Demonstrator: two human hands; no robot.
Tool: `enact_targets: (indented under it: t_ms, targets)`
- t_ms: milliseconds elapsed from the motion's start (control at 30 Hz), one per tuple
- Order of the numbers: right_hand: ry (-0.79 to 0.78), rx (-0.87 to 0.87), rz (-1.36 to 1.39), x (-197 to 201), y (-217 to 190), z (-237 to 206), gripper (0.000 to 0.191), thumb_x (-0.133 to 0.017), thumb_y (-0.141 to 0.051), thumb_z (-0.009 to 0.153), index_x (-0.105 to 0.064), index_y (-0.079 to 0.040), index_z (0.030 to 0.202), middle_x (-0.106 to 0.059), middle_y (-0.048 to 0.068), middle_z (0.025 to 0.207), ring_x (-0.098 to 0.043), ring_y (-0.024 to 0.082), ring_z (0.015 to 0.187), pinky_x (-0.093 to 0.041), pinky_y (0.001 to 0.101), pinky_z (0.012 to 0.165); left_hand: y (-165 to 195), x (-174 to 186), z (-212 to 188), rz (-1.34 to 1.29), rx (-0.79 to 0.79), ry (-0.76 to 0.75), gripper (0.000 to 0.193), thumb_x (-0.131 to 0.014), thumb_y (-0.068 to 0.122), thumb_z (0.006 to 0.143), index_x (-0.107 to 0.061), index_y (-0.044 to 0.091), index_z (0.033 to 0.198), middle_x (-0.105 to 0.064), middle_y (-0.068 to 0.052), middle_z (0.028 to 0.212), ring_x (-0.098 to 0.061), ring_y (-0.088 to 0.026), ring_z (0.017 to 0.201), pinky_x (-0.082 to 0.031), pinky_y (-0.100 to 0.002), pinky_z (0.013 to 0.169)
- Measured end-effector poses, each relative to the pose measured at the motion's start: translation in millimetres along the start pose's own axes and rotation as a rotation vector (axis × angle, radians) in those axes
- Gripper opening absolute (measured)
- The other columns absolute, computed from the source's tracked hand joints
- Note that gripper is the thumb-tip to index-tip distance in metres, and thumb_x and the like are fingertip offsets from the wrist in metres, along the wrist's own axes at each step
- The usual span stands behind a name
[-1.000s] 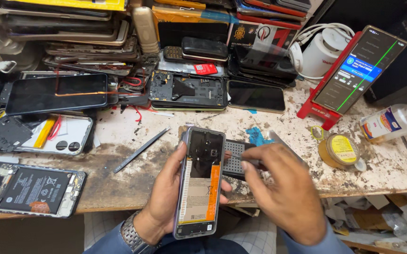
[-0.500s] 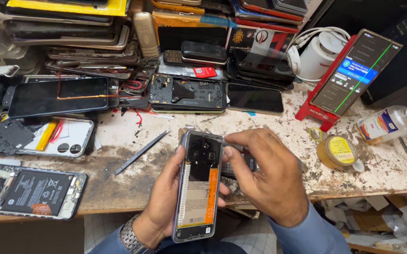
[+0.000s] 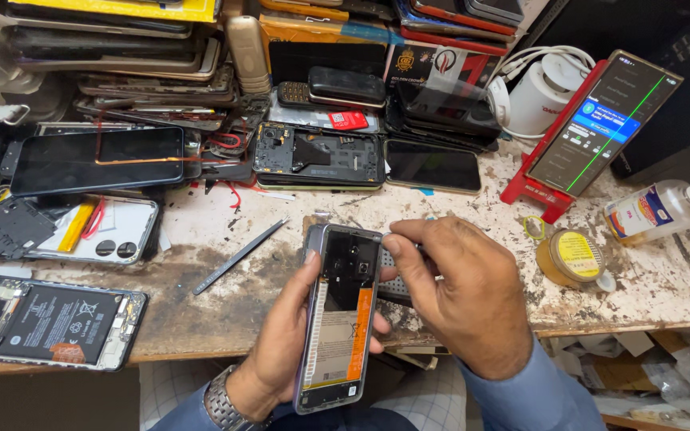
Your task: The person holds a smartphone and a black anti-static mat, taps a phone mounted on a red test stand to run a screen test, then works on a disassembled phone, using a screwdriver on its lower edge and handling its internal components over the workbench.
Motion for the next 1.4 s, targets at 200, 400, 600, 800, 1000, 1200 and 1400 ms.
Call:
enact_targets:
  t_ms: [200,400,600,800,1000,1200,1400]
  targets:
    - [-0.106,0.018,0.013,10,-3,7,0.028,-0.073,-0.011,0.091,-0.064,-0.005,0.117,-0.072,0.008,0.094,-0.072,0.024,0.082,-0.055,0.0352,0.072,-2,2,0,0.024,0.060,0.126,0.080,-0.023,0.065,0.099,-0.053,0.001,0.136,-0.075,-0.018,0.089,-0.074,-0.024,0.072,-0.061,-0.033,0.064]
    - [-0.079,0.104,-0.046,9,0,0,0.030,-0.073,-0.010,0.089,-0.063,-0.001,0.115,-0.066,0.015,0.098,-0.069,0.029,0.088,-0.054,0.0377,0.075,0,0,0,0.047,-0.008,0.010,0.082,-0.024,0.063,0.104,-0.057,0.000,0.147,-0.073,-0.016,0.092,-0.073,-0.021,0.076,-0.062,-0.029,0.068]
    - [-0.049,0.117,-0.051,11,-2,1,0.029,-0.070,-0.009,0.091,-0.061,0.000,0.117,-0.065,0.017,0.099,-0.068,0.030,0.090,-0.054,0.0383,0.077,0,-1,-1,0.019,-0.003,0.000,0.080,-0.023,0.062,0.102,-0.056,0.003,0.146,-0.074,-0.014,0.093,-0.073,-0.021,0.074,-0.061,-0.030,0.063]
    - [-0.052,0.036,-0.101,9,-4,-2,0.033,-0.067,-0.008,0.091,-0.060,-0.007,0.123,-0.067,0.017,0.106,-0.066,0.031,0.095,-0.055,0.0392,0.081,-2,1,1,-0.011,-0.012,0.019,0.079,-0.024,0.061,0.101,-0.056,0.003,0.144,-0.075,-0.016,0.096,-0.073,-0.022,0.073,-0.062,-0.032,0.066]
    - [-0.087,-0.275,0.065,5,3,-9,0.051,-0.077,-0.021,0.091,-0.057,-0.006,0.135,-0.076,0.003,0.086,-0.076,0.014,0.072,-0.059,0.0285,0.061,-2,3,1,0.014,-0.016,-0.011,0.082,-0.025,0.063,0.104,-0.058,0.000,0.145,-0.074,-0.018,0.093,-0.073,-0.022,0.077,-0.062,-0.031,0.070]
    - [-0.044,-0.262,0.088,-2,5,-11,0.030,-0.076,-0.014,0.091,-0.064,-0.005,0.117,-0.072,0.008,0.093,-0.075,0.015,0.076,-0.058,0.0298,0.062,-2,4,0,0.037,-0.005,0.005,0.081,-0.024,0.062,0.103,-0.058,0.002,0.145,-0.074,-0.017,0.094,-0.073,-0.022,0.077,-0.061,-0.030,0.069]
    - [0.062,-0.009,0.046,-4,1,-14,0.019,-0.070,0.000,0.089,-0.065,-0.001,0.107,-0.068,0.013,0.105,-0.071,0.023,0.095,-0.057,0.0332,0.083,0,3,-1,-0.026,-0.006,-0.034,0.084,-0.024,0.064,0.105,-0.057,-0.003,0.145,-0.073,-0.018,0.095,-0.074,-0.023,0.079,-0.061,-0.032,0.069]
Point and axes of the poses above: each hand's wrist, its own z-axis towards the middle knuckle, its own x-axis out of the back of the hand, y = z × x, the point moved 1 cm from there along z, towards the middle knuckle
